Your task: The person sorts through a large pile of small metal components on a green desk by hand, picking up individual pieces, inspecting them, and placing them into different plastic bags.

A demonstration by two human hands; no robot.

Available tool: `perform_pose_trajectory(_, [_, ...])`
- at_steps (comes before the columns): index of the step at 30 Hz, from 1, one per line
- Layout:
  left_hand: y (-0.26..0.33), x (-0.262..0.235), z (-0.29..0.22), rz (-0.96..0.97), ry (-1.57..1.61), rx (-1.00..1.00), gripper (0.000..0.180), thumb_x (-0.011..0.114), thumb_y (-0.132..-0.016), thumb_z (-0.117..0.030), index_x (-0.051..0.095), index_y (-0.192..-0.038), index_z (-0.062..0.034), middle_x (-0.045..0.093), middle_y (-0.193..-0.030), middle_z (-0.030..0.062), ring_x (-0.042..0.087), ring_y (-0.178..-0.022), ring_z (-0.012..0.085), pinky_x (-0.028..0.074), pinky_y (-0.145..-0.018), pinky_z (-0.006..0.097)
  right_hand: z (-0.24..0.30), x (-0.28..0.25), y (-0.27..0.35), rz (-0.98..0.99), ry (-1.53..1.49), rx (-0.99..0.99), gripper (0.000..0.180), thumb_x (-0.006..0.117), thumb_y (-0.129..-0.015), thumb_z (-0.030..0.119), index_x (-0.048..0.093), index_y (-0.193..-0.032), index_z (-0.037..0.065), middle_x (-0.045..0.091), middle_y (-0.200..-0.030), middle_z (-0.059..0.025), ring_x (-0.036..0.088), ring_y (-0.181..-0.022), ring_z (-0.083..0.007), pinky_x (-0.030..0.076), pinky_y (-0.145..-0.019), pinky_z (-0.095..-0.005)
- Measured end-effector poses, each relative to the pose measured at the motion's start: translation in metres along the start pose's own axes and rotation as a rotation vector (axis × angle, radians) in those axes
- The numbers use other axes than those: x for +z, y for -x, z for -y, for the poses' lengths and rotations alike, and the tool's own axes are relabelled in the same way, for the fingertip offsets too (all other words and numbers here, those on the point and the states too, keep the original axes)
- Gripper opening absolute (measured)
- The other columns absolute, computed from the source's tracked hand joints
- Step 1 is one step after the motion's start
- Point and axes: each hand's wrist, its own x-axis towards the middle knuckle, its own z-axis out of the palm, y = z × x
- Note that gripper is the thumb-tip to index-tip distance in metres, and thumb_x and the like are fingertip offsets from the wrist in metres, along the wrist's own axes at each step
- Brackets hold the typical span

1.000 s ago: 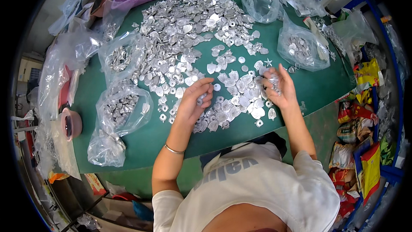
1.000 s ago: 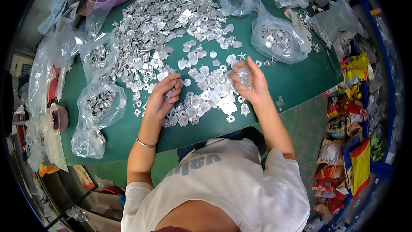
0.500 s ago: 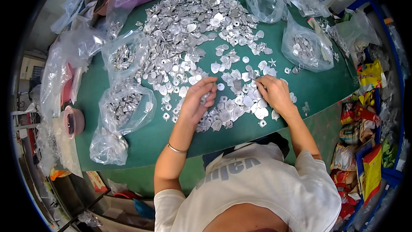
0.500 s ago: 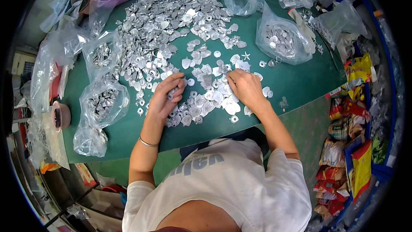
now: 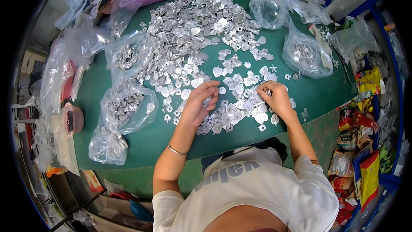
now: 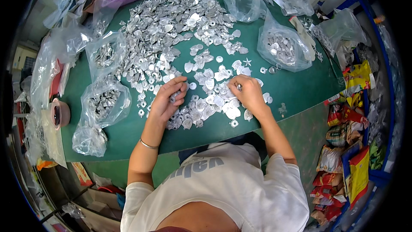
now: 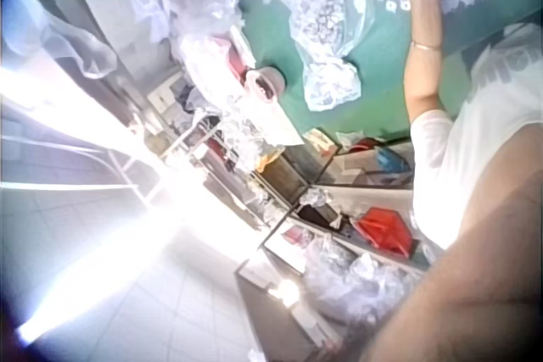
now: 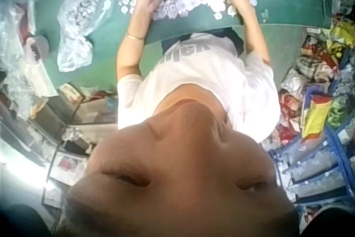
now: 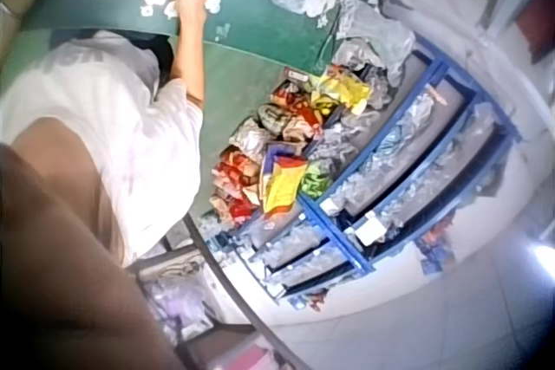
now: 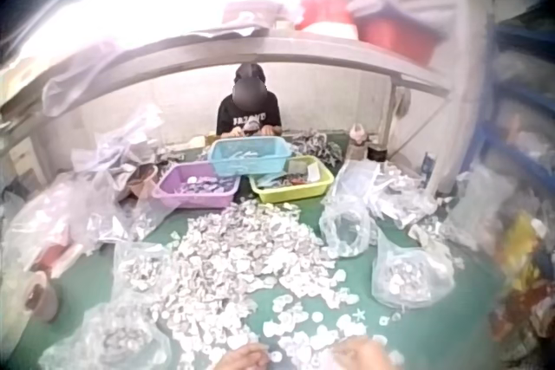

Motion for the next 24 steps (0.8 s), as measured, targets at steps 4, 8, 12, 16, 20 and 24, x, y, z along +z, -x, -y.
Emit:
perform_pose_trajectory(4, [-0.002, 0.002, 0.0, -0.018, -0.021, 0.006, 0.024, 0.049, -0.086, -0.004, 0.052, -0.109, 0.002, 0.048, -0.08, 0.0036, 0.039, -0.06, 0.0073, 0.028, -0.045, 0.017, 0.017, -0.01, 0.001, 0.059, 0.052, 0.052, 0.019, 0.071, -0.071, 0.014, 0.065, -0.084, 0.0, 0.063, -0.077, -0.0113, 0.06, -0.066, -0.0221, 0.045, -0.059, -0.0312])
perform_pose_trajectory(8, [-0.001, 0.001, -0.001, -0.007, -0.013, -0.006, 0.024, 0.049, -0.086, -0.004, 0.053, -0.109, 0.0017, 0.048, -0.08, 0.0036, 0.038, -0.06, 0.0073, 0.028, -0.045, 0.017, 0.016, -0.004, 0.006, 0.081, 0.128, -0.075, 0.025, 0.072, -0.071, 0.017, 0.066, -0.09, 0.001, 0.064, -0.079, -0.0114, 0.06, -0.066, -0.0242, 0.046, -0.059, -0.0329])
perform_pose_trajectory(12, [-0.001, 0.005, -0.001, -0.046, -0.019, -0.002, 0.024, 0.048, -0.086, -0.004, 0.053, -0.109, 0.0015, 0.048, -0.079, 0.0035, 0.037, -0.059, 0.0072, 0.028, -0.045, 0.017, 0.017, 0.003, 0.007, 0.037, 0.146, -0.028, 0.03, 0.071, -0.073, 0.026, 0.065, -0.095, 0.006, 0.065, -0.091, -0.0111, 0.062, -0.073, -0.0311, 0.049, -0.064, -0.0372])
perform_pose_trajectory(16, [0.0, 0.002, 0.0, -0.01, -0.007, -0.007, 0.024, 0.049, -0.086, -0.004, 0.053, -0.109, 0.0011, 0.048, -0.079, 0.003, 0.038, -0.058, 0.0068, 0.029, -0.045, 0.017, 0.021, 0.007, 0.005, 0.076, 0.196, -0.05, 0.027, 0.071, -0.072, 0.024, 0.065, -0.092, 0.006, 0.065, -0.088, -0.0111, 0.061, -0.067, -0.0297, 0.048, -0.061, -0.0368])
perform_pose_trajectory(20, [-0.001, 0.0, 0.0, -0.006, -0.021, -0.01, 0.023, 0.051, -0.086, -0.006, 0.054, -0.108, -0.0002, 0.049, -0.079, 0.0023, 0.039, -0.058, 0.0061, 0.03, -0.045, 0.017, 0.023, 0.006, -0.002, 0.155, 0.031, 0.045, 0.024, 0.071, -0.073, 0.02, 0.066, -0.091, 0.006, 0.063, -0.081, -0.011, 0.06, -0.063, -0.0296, 0.048, -0.058, -0.0368])
perform_pose_trajectory(24, [0.0, 0.003, -0.002, -0.045, -0.03, -0.013, 0.024, 0.051, -0.086, -0.006, 0.055, -0.109, -0.0009, 0.049, -0.079, 0.002, 0.038, -0.057, 0.0058, 0.03, -0.045, 0.017, 0.029, 0.008, -0.003, 0.098, 0.207, -0.112, 0.028, 0.07, -0.073, 0.021, 0.065, -0.096, 0.005, 0.063, -0.078, -0.0117, 0.058, -0.06, -0.028, 0.046, -0.057, -0.0367])
